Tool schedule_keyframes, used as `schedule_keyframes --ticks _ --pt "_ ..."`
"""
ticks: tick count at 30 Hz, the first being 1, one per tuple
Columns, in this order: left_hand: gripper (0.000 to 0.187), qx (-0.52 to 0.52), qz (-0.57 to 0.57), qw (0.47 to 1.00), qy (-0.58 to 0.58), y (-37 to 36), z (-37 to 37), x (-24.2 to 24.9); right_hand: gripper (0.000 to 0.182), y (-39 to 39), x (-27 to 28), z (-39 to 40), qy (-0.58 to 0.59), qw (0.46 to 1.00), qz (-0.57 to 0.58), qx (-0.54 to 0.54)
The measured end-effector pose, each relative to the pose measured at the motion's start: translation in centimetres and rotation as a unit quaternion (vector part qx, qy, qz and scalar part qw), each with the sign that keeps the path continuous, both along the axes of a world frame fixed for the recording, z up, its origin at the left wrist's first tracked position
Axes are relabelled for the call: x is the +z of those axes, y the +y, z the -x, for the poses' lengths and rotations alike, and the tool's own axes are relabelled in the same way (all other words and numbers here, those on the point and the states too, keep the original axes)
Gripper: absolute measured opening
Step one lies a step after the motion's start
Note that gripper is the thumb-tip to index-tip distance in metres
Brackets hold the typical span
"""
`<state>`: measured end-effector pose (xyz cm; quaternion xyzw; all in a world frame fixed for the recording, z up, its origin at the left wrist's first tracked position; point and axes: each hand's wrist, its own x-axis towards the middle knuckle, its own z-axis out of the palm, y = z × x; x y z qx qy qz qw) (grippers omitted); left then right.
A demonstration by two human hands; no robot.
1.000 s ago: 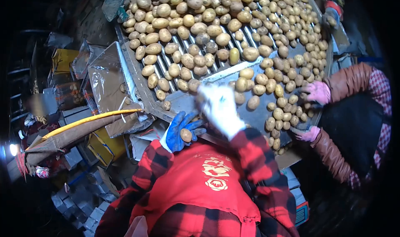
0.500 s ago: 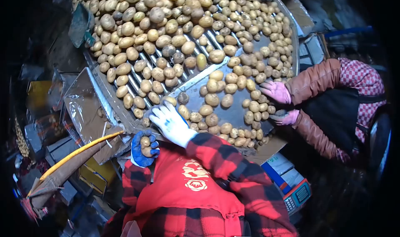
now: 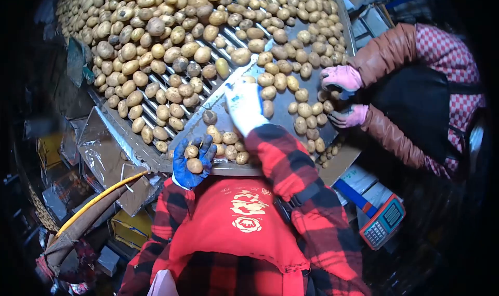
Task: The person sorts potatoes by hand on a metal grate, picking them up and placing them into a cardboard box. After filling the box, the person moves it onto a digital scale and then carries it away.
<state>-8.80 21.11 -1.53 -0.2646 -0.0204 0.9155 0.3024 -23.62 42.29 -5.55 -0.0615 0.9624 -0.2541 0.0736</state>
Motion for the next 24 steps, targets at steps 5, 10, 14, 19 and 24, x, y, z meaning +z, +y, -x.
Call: schedule_keyframes --ticks 5,10,14,19,24 --pt "0.045 0.020 0.003 1.000 -0.023 0.2 0.3 0.1 0.024 -0.6 3.3 1.1 0.097 0.982 -0.112 0.120" --pt "0.051 0.021 0.105 0.994 0.010 1.1 0.9 -0.1 0.049 0.1 8.6 -3.5 -0.117 0.960 0.236 0.097" --pt "0.060 0.061 0.124 0.990 -0.028 0.8 1.7 0.4 0.045 2.1 11.0 -7.3 -0.010 0.964 0.219 0.147" --pt "0.048 0.069 0.079 0.994 0.020 -2.4 -0.1 0.5 0.067 5.1 2.0 -10.3 0.056 0.972 -0.075 0.215" --pt "0.034 0.069 0.010 0.997 -0.020 -3.3 -1.8 0.0 0.061 3.3 2.8 -1.5 0.183 0.979 -0.042 0.078"
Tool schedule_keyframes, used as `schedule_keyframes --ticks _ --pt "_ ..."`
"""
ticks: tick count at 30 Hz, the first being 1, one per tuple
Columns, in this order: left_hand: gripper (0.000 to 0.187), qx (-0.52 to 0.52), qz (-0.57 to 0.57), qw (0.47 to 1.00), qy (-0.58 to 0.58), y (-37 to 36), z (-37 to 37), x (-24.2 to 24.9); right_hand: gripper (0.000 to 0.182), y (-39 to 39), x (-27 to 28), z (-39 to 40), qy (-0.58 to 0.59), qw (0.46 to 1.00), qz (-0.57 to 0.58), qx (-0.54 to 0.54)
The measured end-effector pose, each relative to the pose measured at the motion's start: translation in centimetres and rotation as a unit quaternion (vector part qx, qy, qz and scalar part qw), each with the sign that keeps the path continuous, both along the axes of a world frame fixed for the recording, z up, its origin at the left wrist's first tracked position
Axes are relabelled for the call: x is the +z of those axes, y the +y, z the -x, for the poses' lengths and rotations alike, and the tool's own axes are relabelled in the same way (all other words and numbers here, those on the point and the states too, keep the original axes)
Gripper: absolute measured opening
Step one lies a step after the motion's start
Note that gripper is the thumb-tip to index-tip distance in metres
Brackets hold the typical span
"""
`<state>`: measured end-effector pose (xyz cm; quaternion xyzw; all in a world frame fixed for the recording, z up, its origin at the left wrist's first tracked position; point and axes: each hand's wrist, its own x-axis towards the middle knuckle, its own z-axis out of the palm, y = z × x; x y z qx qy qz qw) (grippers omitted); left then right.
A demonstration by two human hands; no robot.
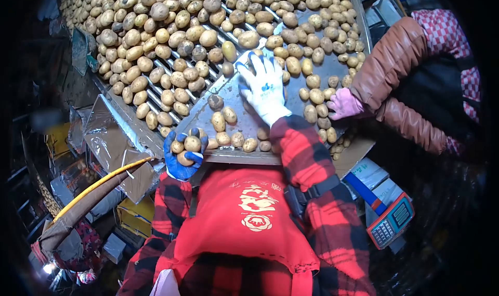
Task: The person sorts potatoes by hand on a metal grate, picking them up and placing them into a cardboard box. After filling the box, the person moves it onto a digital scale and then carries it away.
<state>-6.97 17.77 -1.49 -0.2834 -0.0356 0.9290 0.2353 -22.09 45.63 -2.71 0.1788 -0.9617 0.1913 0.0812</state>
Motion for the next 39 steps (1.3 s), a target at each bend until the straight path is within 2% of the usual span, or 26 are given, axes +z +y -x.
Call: schedule_keyframes --ticks 2,4,6,8,9,10,11,12,14,15,16,18,19,20,22,25,26,28,29,30,31,32,34,36,38,39 --pt "0.037 -0.010 0.012 1.000 -0.021 -0.6 -1.1 0.3 0.051 0.4 2.6 -0.3 0.049 0.995 0.028 0.079" --pt "0.040 -0.058 0.036 0.998 -0.017 -1.8 -2.9 0.0 0.041 -0.2 4.8 -4.3 -0.064 0.993 -0.013 0.095" --pt "0.038 -0.049 0.008 0.998 0.024 -1.6 -4.1 0.2 0.029 -1.8 5.4 -8.7 -0.178 0.967 -0.136 0.124" --pt "0.043 -0.188 0.189 0.962 0.065 -1.6 -4.6 1.6 0.025 -3.8 0.8 -12.6 -0.162 0.952 -0.228 0.127" --pt "0.052 -0.187 0.180 0.961 0.098 -1.4 -5.9 -0.1 0.028 -5.5 -0.1 -12.5 -0.177 0.930 -0.297 0.124" --pt "0.053 -0.211 0.037 0.975 0.061 -1.2 -5.2 -0.2 0.031 -6.7 -1.1 -12.5 -0.189 0.905 -0.363 0.120" --pt "0.053 -0.235 0.052 0.968 0.075 -0.9 -4.9 0.3 0.034 -5.6 -2.0 -12.7 -0.143 0.945 -0.266 0.124" --pt "0.054 -0.261 0.066 0.959 0.092 -0.5 -4.4 0.9 0.034 -4.8 0.2 -11.6 -0.222 0.960 -0.141 0.096" --pt "0.056 -0.275 0.071 0.956 0.070 0.4 -3.0 2.5 0.032 -3.8 4.6 -11.2 -0.168 0.984 -0.027 0.045" --pt "0.059 -0.293 0.074 0.953 0.040 0.7 -3.1 2.9 0.035 -3.8 5.3 -11.1 -0.224 0.971 0.003 0.086" --pt "0.059 -0.291 0.071 0.953 0.039 0.8 -3.6 2.0 0.038 -3.5 6.7 -11.5 -0.277 0.942 0.110 0.155" --pt "0.061 -0.321 0.137 0.937 0.033 0.6 -4.4 -0.6 0.044 -4.3 10.8 -11.3 -0.332 0.924 0.123 0.144" --pt "0.062 -0.347 0.108 0.925 0.113 0.4 -3.1 -0.3 0.049 -3.7 8.8 -11.0 -0.273 0.944 0.150 0.110" --pt "0.062 -0.345 0.108 0.926 0.111 0.5 -2.7 0.0 0.048 -3.1 6.4 -10.6 -0.153 0.978 0.119 0.071" --pt "0.062 -0.314 0.032 0.937 0.151 0.8 -2.7 0.8 0.051 -3.7 4.4 -8.0 -0.197 0.980 -0.015 0.026" --pt "0.061 -0.267 -0.002 0.954 0.136 0.4 -3.2 0.1 0.054 -5.8 -0.1 -5.2 -0.171 0.967 -0.161 0.096" --pt "0.061 -0.226 -0.003 0.963 0.146 0.2 -3.7 -0.3 0.057 -5.0 0.1 -4.9 -0.207 0.975 -0.038 0.074" --pt "0.064 -0.079 0.083 0.984 0.136 -0.1 -5.5 -2.3 0.061 -4.1 1.8 -5.2 -0.235 0.968 0.087 -0.017" --pt "0.064 -0.066 0.061 0.994 0.067 0.5 -4.4 -1.0 0.063 -3.5 4.5 -5.0 -0.325 0.935 0.137 -0.040" --pt "0.064 -0.050 0.038 0.998 -0.001 1.2 -2.9 0.1 0.063 -3.2 6.0 -5.5 -0.327 0.935 0.132 -0.042" --pt "0.063 -0.122 -0.096 0.985 0.075 0.1 -2.4 -1.4 0.061 -3.0 7.3 -6.4 -0.315 0.938 0.142 0.027" --pt "0.065 -0.084 -0.146 0.984 0.064 1.3 -2.1 -2.0 0.059 -2.7 8.1 -7.4 -0.300 0.937 0.152 0.095" --pt "0.064 -0.094 -0.156 0.979 0.092 1.6 -2.0 -3.4 0.055 -2.2 9.6 -10.2 -0.268 0.931 0.146 0.203" --pt "0.064 -0.105 -0.165 0.971 0.141 1.9 -2.1 -4.5 0.047 -1.2 10.2 -11.2 -0.316 0.910 0.235 0.131" --pt "0.063 -0.118 -0.158 0.967 0.162 1.7 -2.5 -4.8 0.045 0.7 9.4 -11.7 -0.240 0.960 0.109 0.092" --pt "0.063 -0.129 -0.146 0.968 0.158 1.6 -2.8 -4.4 0.040 1.4 7.8 -11.8 -0.208 0.965 0.042 0.152"
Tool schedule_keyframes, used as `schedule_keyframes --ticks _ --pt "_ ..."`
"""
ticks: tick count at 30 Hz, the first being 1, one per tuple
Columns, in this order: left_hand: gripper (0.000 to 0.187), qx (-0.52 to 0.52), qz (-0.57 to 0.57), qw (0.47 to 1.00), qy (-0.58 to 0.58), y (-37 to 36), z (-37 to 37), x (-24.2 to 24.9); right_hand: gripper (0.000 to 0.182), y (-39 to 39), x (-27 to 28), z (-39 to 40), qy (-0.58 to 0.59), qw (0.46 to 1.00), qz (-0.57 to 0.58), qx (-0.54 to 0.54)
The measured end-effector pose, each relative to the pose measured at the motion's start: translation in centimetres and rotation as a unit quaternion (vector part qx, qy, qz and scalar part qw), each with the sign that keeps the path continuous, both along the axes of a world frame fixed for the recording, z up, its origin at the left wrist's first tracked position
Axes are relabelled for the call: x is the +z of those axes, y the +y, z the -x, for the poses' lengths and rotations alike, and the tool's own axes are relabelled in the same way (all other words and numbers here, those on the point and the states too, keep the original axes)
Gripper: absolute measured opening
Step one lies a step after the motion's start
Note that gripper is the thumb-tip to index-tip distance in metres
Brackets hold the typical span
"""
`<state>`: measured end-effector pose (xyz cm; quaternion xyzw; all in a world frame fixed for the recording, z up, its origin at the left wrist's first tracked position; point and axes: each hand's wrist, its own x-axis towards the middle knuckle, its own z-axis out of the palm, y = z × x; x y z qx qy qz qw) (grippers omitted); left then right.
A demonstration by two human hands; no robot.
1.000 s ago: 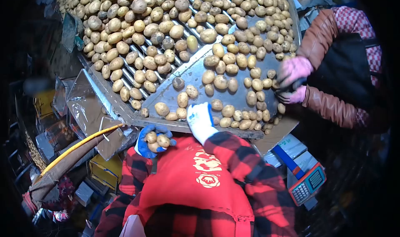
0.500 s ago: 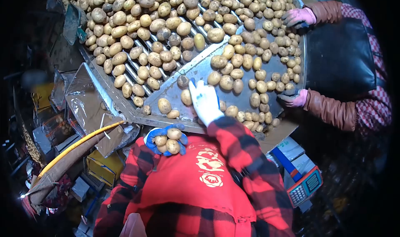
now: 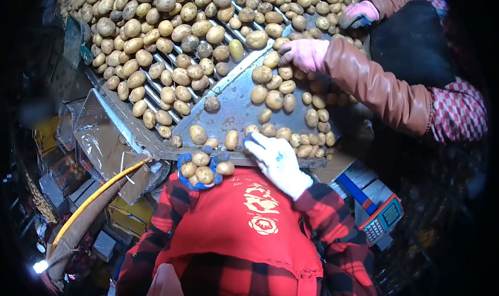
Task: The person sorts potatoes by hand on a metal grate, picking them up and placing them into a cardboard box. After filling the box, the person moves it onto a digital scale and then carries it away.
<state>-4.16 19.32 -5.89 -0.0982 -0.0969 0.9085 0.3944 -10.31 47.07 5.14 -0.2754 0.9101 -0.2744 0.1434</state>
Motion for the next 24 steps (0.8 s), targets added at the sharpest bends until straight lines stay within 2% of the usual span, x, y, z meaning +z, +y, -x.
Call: schedule_keyframes --ticks 1,3,4,5,8,9,11,12,13,15,16,17,19,21,22,23,24 --pt "0.062 -0.012 0.015 1.000 -0.001 -0.3 -0.5 0.7 0.036 0.3 -1.5 -0.2 -0.030 0.996 -0.053 0.070" --pt "0.061 -0.032 0.040 0.999 -0.004 -0.7 -1.1 1.5 0.036 -0.3 -5.1 -0.8 0.039 0.979 -0.092 0.179" --pt "0.060 -0.039 0.051 0.998 -0.004 -0.9 -1.3 1.8 0.025 -1.6 -5.4 -0.2 -0.007 0.955 -0.196 0.222" --pt "0.059 -0.043 0.064 0.997 -0.002 -1.0 -1.6 1.9 0.021 -2.0 -6.0 0.2 -0.017 0.951 -0.200 0.236" --pt "0.058 -0.047 0.107 0.993 0.015 -0.8 -2.2 1.6 0.026 -1.0 -6.2 0.4 0.003 0.981 -0.098 0.167" --pt "0.057 -0.044 0.125 0.991 0.021 -0.8 -2.1 1.4 0.039 -0.2 -5.4 0.3 -0.064 0.989 -0.071 0.113" --pt "0.056 -0.063 0.103 0.993 -0.002 -1.7 -0.6 2.6 0.048 0.0 -4.7 -1.2 -0.102 0.991 0.025 -0.081" --pt "0.049 -0.100 0.046 0.992 -0.058 -2.6 0.5 4.0 0.047 0.2 -3.8 -1.5 -0.285 0.908 0.208 -0.226" --pt "0.049 -0.100 0.047 0.993 -0.051 -3.1 0.5 3.9 0.050 1.4 -0.1 0.3 -0.498 0.782 0.249 -0.281" --pt "0.050 -0.041 0.166 0.985 -0.035 -3.7 0.5 3.6 0.055 2.6 0.6 0.3 -0.577 0.577 0.450 -0.362" --pt "0.049 -0.033 0.174 0.983 -0.052 -3.6 1.0 3.7 0.058 2.1 1.6 0.5 -0.556 0.533 0.502 -0.393" --pt "0.049 -0.044 0.168 0.984 -0.043 -3.7 1.3 3.3 0.047 1.6 3.0 1.2 -0.522 0.605 0.477 -0.366" --pt "0.050 -0.036 0.064 0.994 -0.080 -3.7 2.0 0.8 0.044 1.4 0.9 2.8 -0.605 0.613 0.442 -0.250" --pt "0.053 -0.046 -0.089 0.995 -0.019 -2.8 2.7 -2.8 0.037 -3.1 -0.4 2.8 -0.479 0.804 0.283 -0.209" --pt "0.057 -0.066 0.242 0.961 -0.118 -3.5 2.9 4.3 0.035 -5.0 -1.0 2.4 -0.425 0.831 0.296 -0.201" --pt "0.059 -0.101 0.270 0.952 -0.099 -3.7 3.5 4.6 0.033 -6.2 -1.4 1.8 -0.368 0.857 0.308 -0.187" --pt "0.060 -0.092 0.256 0.957 -0.095 -3.4 3.5 5.3 0.033 -6.4 -2.1 1.0 -0.364 0.852 0.318 -0.199"
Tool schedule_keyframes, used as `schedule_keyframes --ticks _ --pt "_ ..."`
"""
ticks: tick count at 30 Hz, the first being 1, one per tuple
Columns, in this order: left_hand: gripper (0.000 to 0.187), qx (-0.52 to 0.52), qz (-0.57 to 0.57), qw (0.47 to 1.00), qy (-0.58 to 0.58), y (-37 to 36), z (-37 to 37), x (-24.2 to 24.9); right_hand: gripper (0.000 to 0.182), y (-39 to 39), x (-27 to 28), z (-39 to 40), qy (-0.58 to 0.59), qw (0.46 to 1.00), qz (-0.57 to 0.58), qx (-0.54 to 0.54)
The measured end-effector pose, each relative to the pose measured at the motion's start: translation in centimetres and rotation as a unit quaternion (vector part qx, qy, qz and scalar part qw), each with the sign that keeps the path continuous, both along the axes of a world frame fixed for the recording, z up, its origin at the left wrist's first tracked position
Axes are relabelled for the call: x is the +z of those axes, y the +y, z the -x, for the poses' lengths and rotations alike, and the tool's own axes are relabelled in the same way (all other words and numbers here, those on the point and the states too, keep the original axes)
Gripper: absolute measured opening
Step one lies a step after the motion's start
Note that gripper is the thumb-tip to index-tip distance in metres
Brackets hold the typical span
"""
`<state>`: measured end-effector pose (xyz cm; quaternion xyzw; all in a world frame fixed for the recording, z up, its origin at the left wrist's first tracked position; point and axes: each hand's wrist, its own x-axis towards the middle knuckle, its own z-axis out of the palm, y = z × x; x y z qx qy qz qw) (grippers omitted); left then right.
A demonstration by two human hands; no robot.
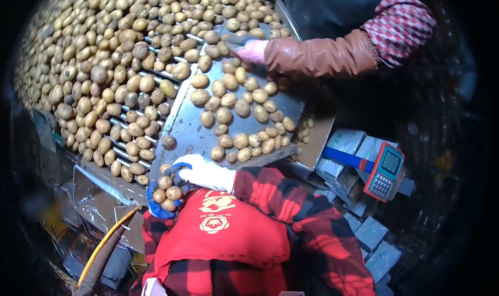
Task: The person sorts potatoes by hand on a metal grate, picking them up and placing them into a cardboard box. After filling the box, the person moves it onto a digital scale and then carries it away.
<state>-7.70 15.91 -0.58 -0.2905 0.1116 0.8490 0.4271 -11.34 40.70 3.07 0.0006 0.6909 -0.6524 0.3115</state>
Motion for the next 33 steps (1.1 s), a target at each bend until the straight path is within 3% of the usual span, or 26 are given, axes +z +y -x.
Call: schedule_keyframes --ticks 1,2,3,4,5,6,7,9,10,11,12,13,14,15,17,18,19,20,21,23,25,27,28,31,33 --pt "0.061 0.014 -0.009 1.000 0.003 0.4 0.2 1.7 0.033 0.0 -0.4 -0.5 -0.002 1.000 0.010 -0.012" --pt "0.062 0.010 0.001 1.000 -0.008 0.4 0.2 2.0 0.034 1.3 0.7 -0.4 -0.109 0.991 0.079 -0.008" --pt "0.062 0.007 0.005 1.000 -0.009 0.7 0.3 1.8 0.037 2.4 -0.3 -1.4 -0.084 0.988 0.129 -0.034" --pt "0.057 -0.020 -0.011 1.000 0.007 1.4 0.4 1.1 0.039 3.4 0.3 -2.0 -0.160 0.970 0.168 -0.068" --pt "0.052 -0.047 -0.027 0.998 0.024 2.5 0.7 0.7 0.041 4.5 0.9 -2.5 -0.235 0.945 0.206 -0.100" --pt "0.050 -0.110 0.052 0.992 0.014 6.0 2.5 4.1 0.041 5.3 0.4 -3.3 -0.271 0.895 0.320 -0.152" --pt "0.044 -0.103 0.004 0.994 0.019 7.2 2.6 3.3 0.041 7.7 1.3 -3.7 -0.231 0.920 0.280 -0.150" --pt "0.030 -0.130 0.093 0.986 0.040 11.7 2.8 3.3 0.045 11.7 3.0 -5.6 -0.273 0.866 0.345 -0.238" --pt "0.025 -0.199 -0.038 0.977 0.069 14.9 3.8 3.1 0.046 14.1 6.0 -6.3 -0.188 0.933 0.220 -0.213" --pt "0.020 -0.263 -0.168 0.945 0.097 18.7 4.9 2.8 0.049 16.2 4.9 -8.8 -0.240 0.872 0.275 -0.325" --pt "0.034 -0.286 -0.293 0.912 0.022 22.8 4.6 1.3 0.050 18.3 3.7 -11.5 -0.220 0.861 0.262 -0.376" --pt "0.050 -0.300 -0.411 0.859 -0.053 26.6 3.7 0.1 0.047 19.9 3.9 -13.4 -0.106 0.921 0.109 -0.358" --pt "0.053 -0.314 -0.223 0.922 0.034 29.6 3.3 3.7 0.048 22.4 3.3 -16.1 -0.074 0.933 0.041 -0.350" --pt "0.056 -0.312 -0.023 0.942 0.119 32.6 2.8 7.1 0.054 23.6 1.4 -17.5 -0.105 0.834 0.219 -0.495" --pt "0.062 -0.333 0.045 0.913 0.232 38.2 -0.3 0.5 0.060 30.8 -10.5 -23.0 -0.129 0.778 0.296 -0.539" --pt "0.066 -0.357 0.228 0.791 0.441 38.6 -0.8 1.7 0.060 31.2 -10.6 -22.8 -0.123 0.788 0.099 -0.595" --pt "0.063 -0.333 0.219 0.780 0.483 38.4 -3.2 -1.9 0.060 31.3 -10.0 -22.1 -0.110 0.767 -0.101 -0.624" --pt "0.058 -0.380 0.187 0.776 0.467 36.7 -2.6 -0.1 0.058 30.4 -8.6 -20.8 -0.013 0.766 -0.364 -0.530" --pt "0.055 -0.429 0.155 0.769 0.448 34.0 -1.6 2.0 0.055 28.6 -6.2 -19.1 0.089 0.749 -0.476 -0.452" --pt "0.047 -0.389 0.139 0.824 0.387 30.2 -3.2 -0.4 0.054 25.8 -1.8 -14.9 0.165 0.797 -0.522 -0.256" --pt "0.042 -0.375 0.272 0.752 0.469 27.1 -4.2 -1.5 0.055 23.6 -1.6 -11.3 0.297 0.792 -0.513 -0.145" --pt "0.039 -0.297 0.273 0.848 0.343 24.8 -4.1 -0.4 0.058 21.6 -1.2 -7.5 0.354 0.775 -0.518 -0.082" --pt "0.039 -0.238 0.301 0.856 0.345 24.0 -3.8 0.3 0.060 20.4 -1.4 -5.5 0.359 0.784 -0.505 -0.045" --pt "0.037 -0.077 0.473 0.786 0.389 21.2 -3.0 0.7 0.068 14.3 -4.4 -1.0 0.363 0.799 -0.478 0.038" --pt "0.036 -0.009 0.543 0.770 0.335 19.4 -2.0 1.1 0.068 9.4 -7.2 -0.4 0.342 0.812 -0.470 0.046"
